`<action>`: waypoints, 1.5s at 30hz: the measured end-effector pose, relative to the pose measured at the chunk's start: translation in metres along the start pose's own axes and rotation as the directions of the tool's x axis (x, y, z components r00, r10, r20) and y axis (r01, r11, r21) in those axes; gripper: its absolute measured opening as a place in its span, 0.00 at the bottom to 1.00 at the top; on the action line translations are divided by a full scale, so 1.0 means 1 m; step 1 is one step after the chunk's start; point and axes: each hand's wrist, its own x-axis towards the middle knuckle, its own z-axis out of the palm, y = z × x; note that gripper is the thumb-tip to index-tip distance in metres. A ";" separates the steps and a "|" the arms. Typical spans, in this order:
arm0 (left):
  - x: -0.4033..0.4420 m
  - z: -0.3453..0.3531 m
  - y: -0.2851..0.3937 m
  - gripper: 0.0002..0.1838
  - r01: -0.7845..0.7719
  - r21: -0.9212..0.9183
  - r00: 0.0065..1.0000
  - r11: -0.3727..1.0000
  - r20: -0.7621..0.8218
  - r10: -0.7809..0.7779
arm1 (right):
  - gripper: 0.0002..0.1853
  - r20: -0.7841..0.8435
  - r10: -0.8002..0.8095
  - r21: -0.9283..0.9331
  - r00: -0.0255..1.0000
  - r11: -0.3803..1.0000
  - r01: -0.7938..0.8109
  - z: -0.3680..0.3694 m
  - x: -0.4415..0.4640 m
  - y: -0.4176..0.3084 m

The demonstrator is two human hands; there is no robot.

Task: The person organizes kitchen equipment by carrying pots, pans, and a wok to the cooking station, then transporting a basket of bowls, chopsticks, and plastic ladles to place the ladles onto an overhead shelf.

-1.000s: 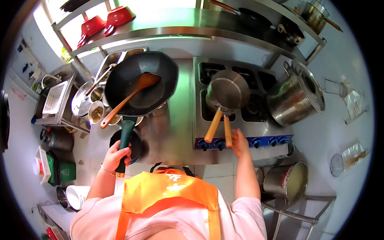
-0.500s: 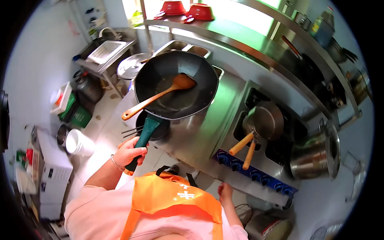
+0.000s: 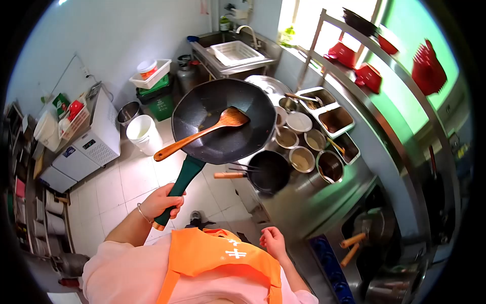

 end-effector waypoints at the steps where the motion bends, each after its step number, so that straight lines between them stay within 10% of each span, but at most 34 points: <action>1: -0.003 -0.022 0.000 0.13 -0.010 -0.011 1.000 1.000 -0.017 0.010 | 0.08 0.017 -0.001 -0.015 1.000 1.000 0.002 0.020 0.008 -0.013; 5: -0.008 -0.120 0.012 0.12 -0.014 0.013 0.987 1.000 -0.158 0.016 | 0.06 0.104 -0.293 -0.002 0.950 0.955 0.295 0.120 0.055 -0.071; 15: 0.019 -0.362 0.068 0.11 0.036 0.032 0.952 0.999 -0.304 -0.025 | 0.05 0.296 -0.345 -0.127 0.891 0.910 0.394 0.357 0.191 -0.164; 38: 0.392 -0.662 0.308 0.10 -0.017 -0.047 0.951 0.999 -0.310 0.001 | 0.10 0.473 -0.270 -0.406 0.839 0.778 0.480 0.571 0.676 -0.410; 45: 0.551 -0.776 0.371 0.10 -0.037 0.059 0.984 0.998 -0.173 0.047 | 0.11 0.301 -0.329 -0.497 0.895 0.747 0.441 0.596 0.813 -0.448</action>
